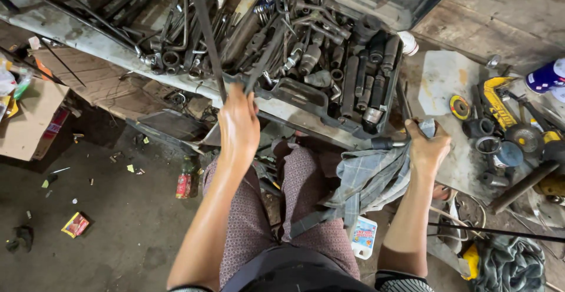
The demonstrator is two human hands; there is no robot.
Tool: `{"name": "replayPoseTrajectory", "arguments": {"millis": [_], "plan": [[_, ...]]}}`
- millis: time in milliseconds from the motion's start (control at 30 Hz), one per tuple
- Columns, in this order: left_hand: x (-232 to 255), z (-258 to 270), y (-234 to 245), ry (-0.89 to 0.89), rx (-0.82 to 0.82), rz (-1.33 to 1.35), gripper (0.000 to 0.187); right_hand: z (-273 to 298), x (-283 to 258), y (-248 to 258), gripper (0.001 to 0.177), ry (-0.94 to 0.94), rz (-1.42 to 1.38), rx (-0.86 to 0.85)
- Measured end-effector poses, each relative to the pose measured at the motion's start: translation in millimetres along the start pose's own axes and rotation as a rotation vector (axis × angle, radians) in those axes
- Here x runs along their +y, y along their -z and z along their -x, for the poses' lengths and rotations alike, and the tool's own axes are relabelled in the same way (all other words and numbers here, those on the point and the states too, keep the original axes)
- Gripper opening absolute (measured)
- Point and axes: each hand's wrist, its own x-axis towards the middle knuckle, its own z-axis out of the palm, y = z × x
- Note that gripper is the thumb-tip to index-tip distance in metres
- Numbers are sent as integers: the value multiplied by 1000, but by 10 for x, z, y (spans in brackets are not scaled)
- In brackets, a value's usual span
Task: The person sorts through a collection of metal tools, including wrenches and sockets, on a cluttered workbench. They pick up individual tools, wipe them with a cloth, and place them back into a toolbox.
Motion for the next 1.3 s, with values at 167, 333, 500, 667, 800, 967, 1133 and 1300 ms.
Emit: {"name": "replayPoseTrajectory", "arguments": {"millis": [167,333,500,667,800,967,1133,1300], "plan": [[-33,407,-12,252,-23,310,20,346,-528,158,30,-240,-343,-30],[7,510,44,328,12,453,14,709,-672,353,29,-268,-376,-158],[-21,575,-32,381,44,621,14,894,-569,417,15,-301,-459,-175],[-126,679,-214,585,70,1219,12,845,-230,286,31,-396,-431,-124],[-12,824,-165,641,33,1239,11,755,-779,322,19,-121,-72,-187],[-42,1029,-81,596,23,1293,9,297,-216,165,25,-19,247,-151],[-169,1031,-97,554,49,1399,10,772,-991,494,16,-25,-120,-293],[-96,1078,-88,545,48,1410,13,1184,-1690,652,27,-102,-709,-532]]}}
